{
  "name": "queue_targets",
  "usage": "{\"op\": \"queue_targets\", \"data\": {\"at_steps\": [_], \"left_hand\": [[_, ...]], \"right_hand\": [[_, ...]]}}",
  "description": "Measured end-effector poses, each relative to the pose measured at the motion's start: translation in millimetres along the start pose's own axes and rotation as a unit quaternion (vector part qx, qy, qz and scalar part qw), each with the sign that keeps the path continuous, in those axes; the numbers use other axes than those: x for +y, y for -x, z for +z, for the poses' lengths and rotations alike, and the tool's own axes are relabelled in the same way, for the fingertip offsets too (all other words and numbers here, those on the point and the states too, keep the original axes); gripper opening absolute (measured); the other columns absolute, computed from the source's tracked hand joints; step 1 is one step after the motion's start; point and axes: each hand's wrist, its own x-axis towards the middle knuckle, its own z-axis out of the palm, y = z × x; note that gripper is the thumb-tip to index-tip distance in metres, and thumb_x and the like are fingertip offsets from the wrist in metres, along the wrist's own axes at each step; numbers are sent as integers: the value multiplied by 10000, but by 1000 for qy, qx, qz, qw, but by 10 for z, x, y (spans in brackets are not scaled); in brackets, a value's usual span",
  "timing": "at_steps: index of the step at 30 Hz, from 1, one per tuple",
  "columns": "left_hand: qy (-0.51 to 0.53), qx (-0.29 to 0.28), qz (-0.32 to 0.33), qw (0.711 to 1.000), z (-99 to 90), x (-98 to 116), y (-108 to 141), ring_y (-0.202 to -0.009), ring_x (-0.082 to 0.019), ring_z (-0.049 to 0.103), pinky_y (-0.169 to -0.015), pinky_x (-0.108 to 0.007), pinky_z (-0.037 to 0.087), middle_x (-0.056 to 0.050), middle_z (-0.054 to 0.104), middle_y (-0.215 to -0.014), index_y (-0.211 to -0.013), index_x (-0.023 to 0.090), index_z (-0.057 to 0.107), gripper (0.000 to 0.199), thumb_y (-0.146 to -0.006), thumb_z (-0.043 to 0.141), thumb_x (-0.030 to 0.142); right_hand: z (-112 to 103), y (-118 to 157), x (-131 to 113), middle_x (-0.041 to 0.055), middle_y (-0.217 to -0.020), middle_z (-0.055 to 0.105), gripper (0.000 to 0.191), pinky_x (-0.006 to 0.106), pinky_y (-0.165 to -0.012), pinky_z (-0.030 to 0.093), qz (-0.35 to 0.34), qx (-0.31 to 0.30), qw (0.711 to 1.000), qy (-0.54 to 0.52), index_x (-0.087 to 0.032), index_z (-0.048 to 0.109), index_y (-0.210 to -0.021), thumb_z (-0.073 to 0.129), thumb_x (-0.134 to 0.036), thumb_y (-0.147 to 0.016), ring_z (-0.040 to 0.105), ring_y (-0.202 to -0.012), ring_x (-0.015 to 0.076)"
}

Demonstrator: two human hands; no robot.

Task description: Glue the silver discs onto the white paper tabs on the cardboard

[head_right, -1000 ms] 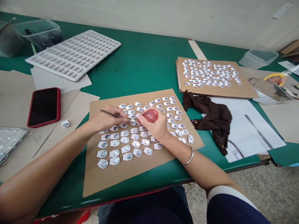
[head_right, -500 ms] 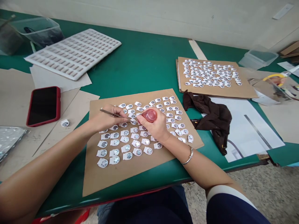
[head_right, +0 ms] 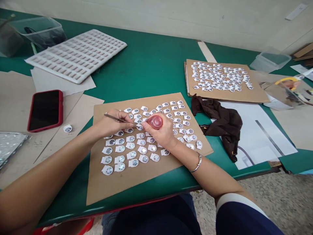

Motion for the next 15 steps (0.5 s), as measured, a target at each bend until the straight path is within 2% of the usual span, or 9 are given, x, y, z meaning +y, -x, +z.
{"op": "queue_targets", "data": {"at_steps": [15], "left_hand": [[-1, 0, 13, 1000, -1, -36, -14, -459, -98, 480, -407, -209, 340, -15, 593, -553, -655, 162, 644, 124, -638, 647, 284]], "right_hand": [[6, 24, 12, 4, -778, 634, 227, 323, -719, 501, -6, 5, 1000, -6, -210, 564, -830, 689, -330, -684, 608, -739, 142]]}}
